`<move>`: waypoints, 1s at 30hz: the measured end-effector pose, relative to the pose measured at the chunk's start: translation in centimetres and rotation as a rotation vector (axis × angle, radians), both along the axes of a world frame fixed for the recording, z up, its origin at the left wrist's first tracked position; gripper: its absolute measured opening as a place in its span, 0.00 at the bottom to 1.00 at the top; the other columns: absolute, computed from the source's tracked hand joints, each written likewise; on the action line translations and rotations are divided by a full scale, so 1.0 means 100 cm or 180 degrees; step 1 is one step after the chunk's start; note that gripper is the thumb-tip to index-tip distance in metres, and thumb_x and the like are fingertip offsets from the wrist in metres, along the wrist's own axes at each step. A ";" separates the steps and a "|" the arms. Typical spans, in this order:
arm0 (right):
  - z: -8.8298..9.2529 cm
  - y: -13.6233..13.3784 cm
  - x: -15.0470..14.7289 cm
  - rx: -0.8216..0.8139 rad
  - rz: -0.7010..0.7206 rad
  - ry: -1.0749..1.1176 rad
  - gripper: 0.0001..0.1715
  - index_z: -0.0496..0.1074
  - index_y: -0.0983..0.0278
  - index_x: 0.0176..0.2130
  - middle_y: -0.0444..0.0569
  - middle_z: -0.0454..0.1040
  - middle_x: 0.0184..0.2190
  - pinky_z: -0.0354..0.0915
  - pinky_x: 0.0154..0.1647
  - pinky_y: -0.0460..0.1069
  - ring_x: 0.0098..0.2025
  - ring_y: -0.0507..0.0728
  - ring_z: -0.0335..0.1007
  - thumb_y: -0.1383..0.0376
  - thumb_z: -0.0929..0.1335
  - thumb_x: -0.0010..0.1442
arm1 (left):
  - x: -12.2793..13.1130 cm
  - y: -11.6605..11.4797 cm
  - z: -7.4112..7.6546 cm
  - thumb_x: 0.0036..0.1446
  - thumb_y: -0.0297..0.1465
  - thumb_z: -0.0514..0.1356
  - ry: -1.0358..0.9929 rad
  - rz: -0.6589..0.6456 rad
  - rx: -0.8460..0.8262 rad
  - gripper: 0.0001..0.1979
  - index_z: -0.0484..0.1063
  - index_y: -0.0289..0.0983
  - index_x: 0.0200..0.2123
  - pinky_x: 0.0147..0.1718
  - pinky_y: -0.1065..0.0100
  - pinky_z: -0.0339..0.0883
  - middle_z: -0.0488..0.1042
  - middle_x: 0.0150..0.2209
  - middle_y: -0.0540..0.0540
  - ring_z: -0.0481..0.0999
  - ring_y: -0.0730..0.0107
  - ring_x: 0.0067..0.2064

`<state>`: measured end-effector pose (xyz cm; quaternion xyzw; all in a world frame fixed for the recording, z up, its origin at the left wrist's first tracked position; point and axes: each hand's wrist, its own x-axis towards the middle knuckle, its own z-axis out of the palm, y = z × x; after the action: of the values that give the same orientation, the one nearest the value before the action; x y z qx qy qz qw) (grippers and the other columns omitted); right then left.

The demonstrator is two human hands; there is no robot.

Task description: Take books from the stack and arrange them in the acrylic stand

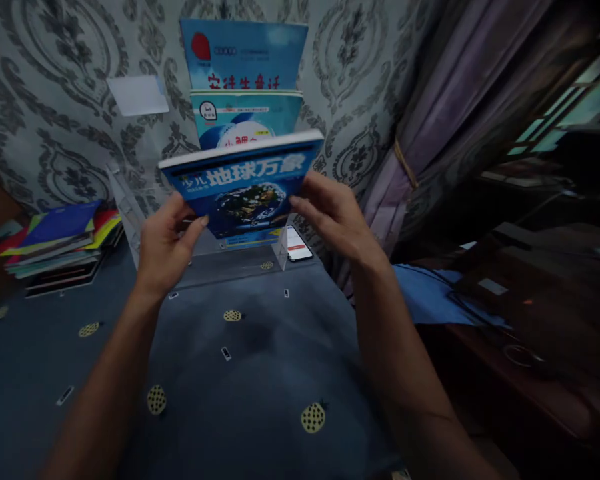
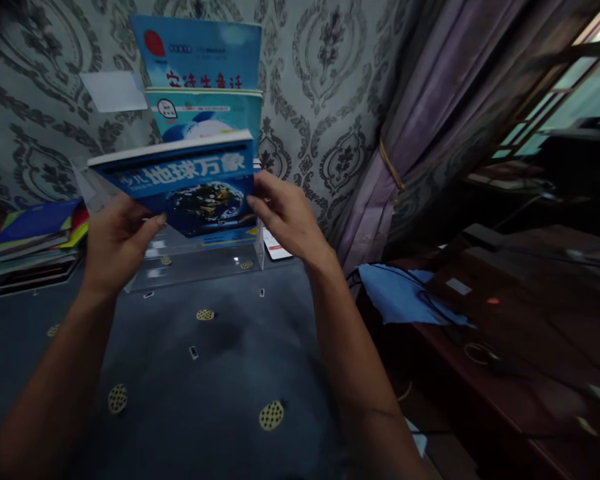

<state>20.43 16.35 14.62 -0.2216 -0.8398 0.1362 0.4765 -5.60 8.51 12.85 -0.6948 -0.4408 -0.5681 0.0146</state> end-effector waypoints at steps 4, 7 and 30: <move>-0.006 0.002 0.009 0.0126 -0.0154 -0.0289 0.15 0.75 0.59 0.52 0.47 0.79 0.44 0.70 0.50 0.55 0.45 0.60 0.74 0.63 0.65 0.68 | 0.004 0.004 -0.008 0.63 0.33 0.60 0.0289 0.0167 -0.0051 0.08 0.74 0.38 0.43 0.41 0.67 0.73 0.79 0.36 0.50 0.79 0.66 0.39; -0.007 0.005 0.015 0.0079 -0.0380 -0.0670 0.16 0.75 0.62 0.51 0.47 0.80 0.41 0.69 0.47 0.53 0.42 0.60 0.75 0.67 0.66 0.65 | 0.005 0.009 -0.015 0.63 0.33 0.59 0.0319 0.0105 -0.0259 0.08 0.74 0.38 0.43 0.43 0.66 0.73 0.80 0.35 0.49 0.80 0.65 0.39; -0.030 0.039 0.014 -0.0464 -0.0587 -0.1611 0.10 0.76 0.67 0.39 0.51 0.79 0.36 0.63 0.41 0.50 0.39 0.60 0.73 0.71 0.65 0.60 | 0.006 0.038 -0.052 0.61 0.30 0.57 0.0545 0.0164 -0.0858 0.11 0.73 0.38 0.46 0.41 0.63 0.72 0.81 0.36 0.47 0.81 0.61 0.40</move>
<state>21.81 20.23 11.57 -0.3577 -0.8964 0.0925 0.2448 -4.99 12.27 7.66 -0.7248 -0.5278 -0.4420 -0.0267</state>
